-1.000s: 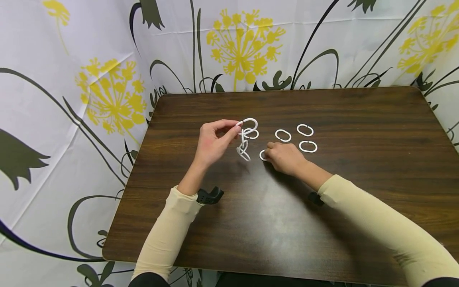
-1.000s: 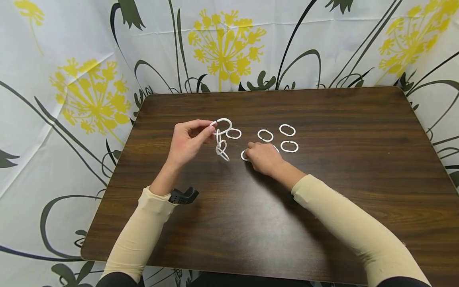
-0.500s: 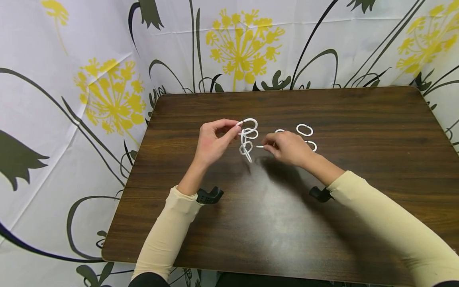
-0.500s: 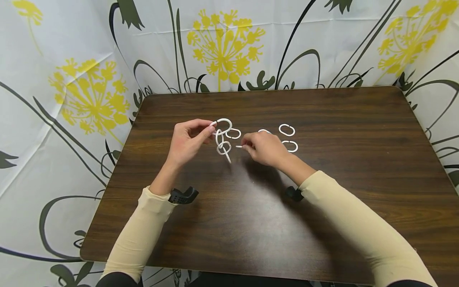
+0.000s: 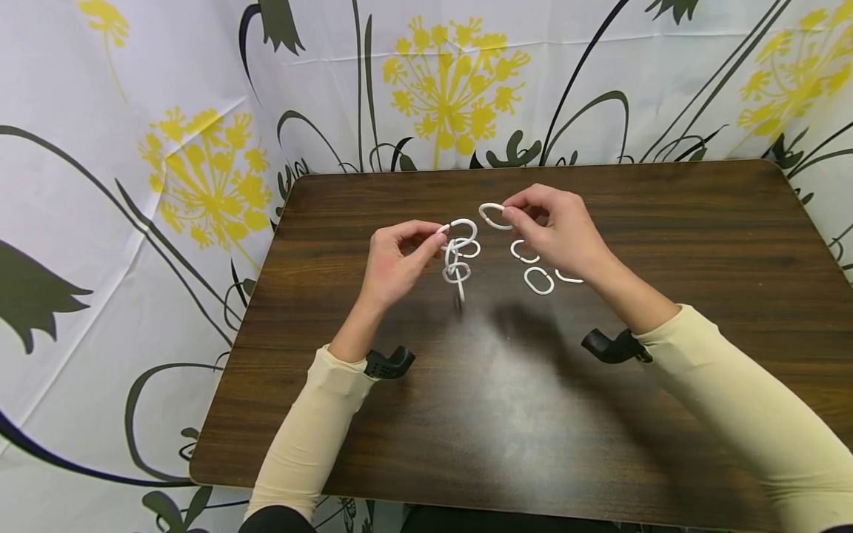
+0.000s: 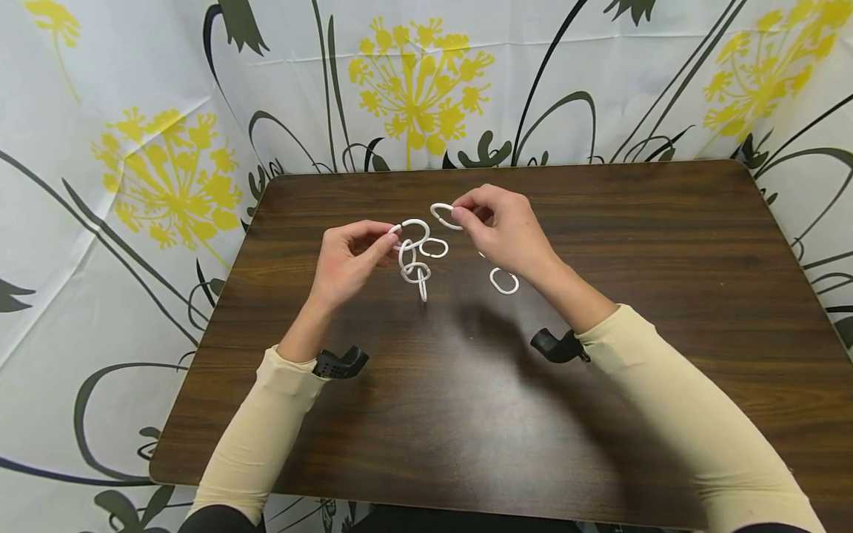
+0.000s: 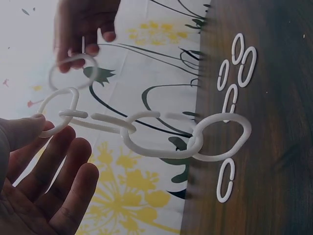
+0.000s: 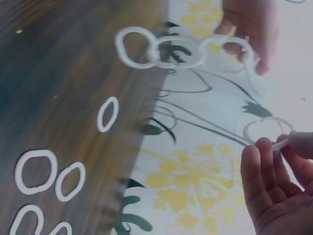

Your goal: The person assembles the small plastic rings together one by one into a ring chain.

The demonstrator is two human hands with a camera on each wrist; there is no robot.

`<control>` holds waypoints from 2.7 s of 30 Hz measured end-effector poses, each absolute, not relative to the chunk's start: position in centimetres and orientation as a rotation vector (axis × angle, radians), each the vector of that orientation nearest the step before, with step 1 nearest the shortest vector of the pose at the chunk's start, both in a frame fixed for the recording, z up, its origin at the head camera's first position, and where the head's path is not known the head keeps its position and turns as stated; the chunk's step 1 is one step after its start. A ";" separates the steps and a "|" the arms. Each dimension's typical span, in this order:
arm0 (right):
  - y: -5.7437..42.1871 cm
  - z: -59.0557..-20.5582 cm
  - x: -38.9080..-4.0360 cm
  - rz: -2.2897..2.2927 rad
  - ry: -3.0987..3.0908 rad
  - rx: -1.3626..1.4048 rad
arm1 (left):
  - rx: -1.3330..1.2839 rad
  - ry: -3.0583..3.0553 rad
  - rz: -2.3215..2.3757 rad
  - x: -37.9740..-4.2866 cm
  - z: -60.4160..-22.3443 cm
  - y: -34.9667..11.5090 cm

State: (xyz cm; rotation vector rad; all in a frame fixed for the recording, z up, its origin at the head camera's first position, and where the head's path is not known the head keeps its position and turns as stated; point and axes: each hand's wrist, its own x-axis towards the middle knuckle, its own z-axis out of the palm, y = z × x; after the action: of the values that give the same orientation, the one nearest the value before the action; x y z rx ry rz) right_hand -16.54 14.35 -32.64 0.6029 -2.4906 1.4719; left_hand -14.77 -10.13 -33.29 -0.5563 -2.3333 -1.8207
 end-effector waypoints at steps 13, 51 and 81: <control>13.1 -31.3 -16.0 1.901 -2.369 0.615 | -0.560 -2.334 -1.800 -14.4 -32.8 -10.1; 10.9 -32.5 -16.0 1.742 -2.410 0.719 | -0.593 -2.341 -1.790 -16.0 -35.8 -10.6; 11.0 -32.5 -16.6 2.197 -2.320 0.433 | -0.591 -2.379 -1.816 -16.0 -35.4 -10.5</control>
State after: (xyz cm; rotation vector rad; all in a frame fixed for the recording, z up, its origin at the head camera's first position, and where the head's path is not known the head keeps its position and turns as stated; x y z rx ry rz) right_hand -16.61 11.03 -32.49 0.4330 -2.3202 2.1974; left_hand -15.99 -10.54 -35.39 -0.5907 -2.3788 -1.8158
